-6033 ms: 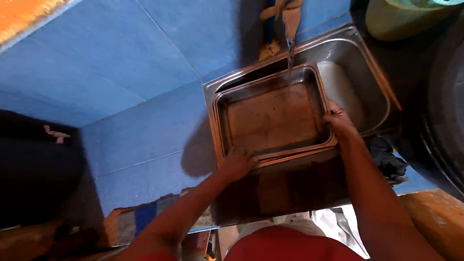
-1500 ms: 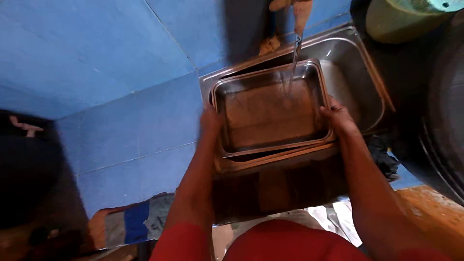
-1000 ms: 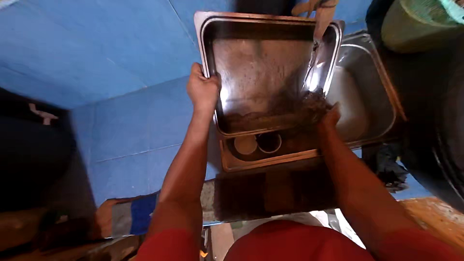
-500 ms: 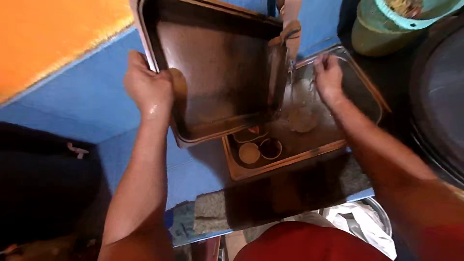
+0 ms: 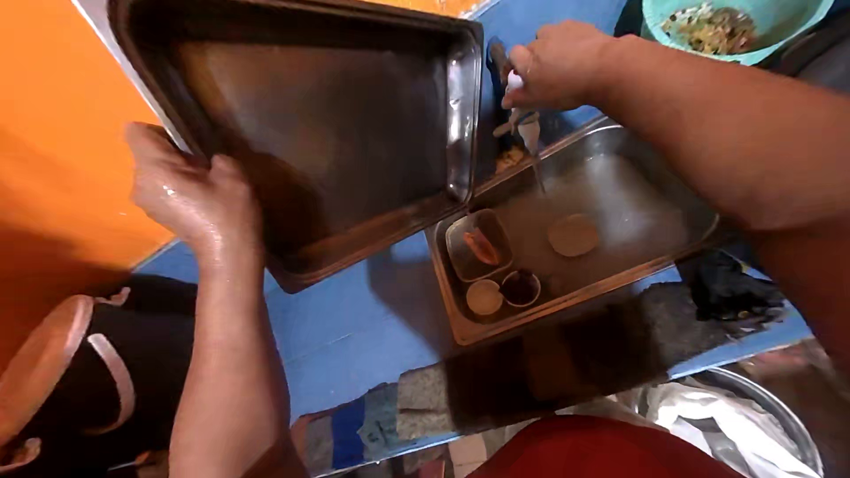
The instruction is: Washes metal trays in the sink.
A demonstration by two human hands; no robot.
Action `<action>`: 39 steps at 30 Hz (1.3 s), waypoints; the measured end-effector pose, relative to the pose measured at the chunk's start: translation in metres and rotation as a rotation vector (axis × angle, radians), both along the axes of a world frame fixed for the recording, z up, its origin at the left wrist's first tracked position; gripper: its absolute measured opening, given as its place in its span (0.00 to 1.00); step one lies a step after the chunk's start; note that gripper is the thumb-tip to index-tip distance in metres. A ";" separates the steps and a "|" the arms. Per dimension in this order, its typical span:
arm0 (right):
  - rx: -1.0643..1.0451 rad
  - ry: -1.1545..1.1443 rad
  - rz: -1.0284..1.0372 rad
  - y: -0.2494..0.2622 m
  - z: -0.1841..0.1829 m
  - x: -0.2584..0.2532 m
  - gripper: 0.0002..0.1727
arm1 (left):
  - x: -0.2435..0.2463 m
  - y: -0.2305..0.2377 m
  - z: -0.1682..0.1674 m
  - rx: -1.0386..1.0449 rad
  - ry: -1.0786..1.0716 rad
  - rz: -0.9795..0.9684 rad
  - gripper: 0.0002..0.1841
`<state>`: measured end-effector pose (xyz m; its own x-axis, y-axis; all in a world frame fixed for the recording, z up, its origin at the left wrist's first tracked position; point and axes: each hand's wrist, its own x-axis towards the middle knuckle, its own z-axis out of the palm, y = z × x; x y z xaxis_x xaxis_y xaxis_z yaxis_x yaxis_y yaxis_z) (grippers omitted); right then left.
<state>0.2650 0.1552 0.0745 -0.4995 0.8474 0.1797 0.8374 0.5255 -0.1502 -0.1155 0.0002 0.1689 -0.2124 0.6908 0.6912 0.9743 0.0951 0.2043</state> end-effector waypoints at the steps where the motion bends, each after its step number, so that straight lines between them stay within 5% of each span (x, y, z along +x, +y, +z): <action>1: -0.005 0.005 -0.018 -0.003 0.000 -0.001 0.34 | 0.000 -0.002 0.005 0.010 0.000 0.004 0.24; 12: -0.032 0.094 -0.268 -0.026 -0.007 -0.020 0.35 | 0.000 0.012 0.044 0.186 0.085 -0.112 0.27; 22: 0.006 0.151 -0.273 -0.026 -0.013 -0.016 0.34 | 0.038 0.020 0.062 0.349 0.036 -0.164 0.26; 28: 0.073 0.259 -0.244 -0.022 -0.021 -0.015 0.33 | 0.026 -0.004 0.025 0.309 -0.043 -0.093 0.27; 34: 0.638 0.636 -0.102 -0.049 -0.094 -0.093 0.20 | 0.012 -0.019 -0.050 0.116 -0.243 0.071 0.21; 36: 0.469 0.765 0.023 -0.094 -0.125 -0.153 0.15 | 0.011 -0.019 -0.077 0.069 -0.282 0.098 0.20; 39: -0.302 0.883 0.156 -0.180 -0.140 -0.219 0.19 | 0.013 -0.014 -0.112 0.033 -0.319 0.119 0.18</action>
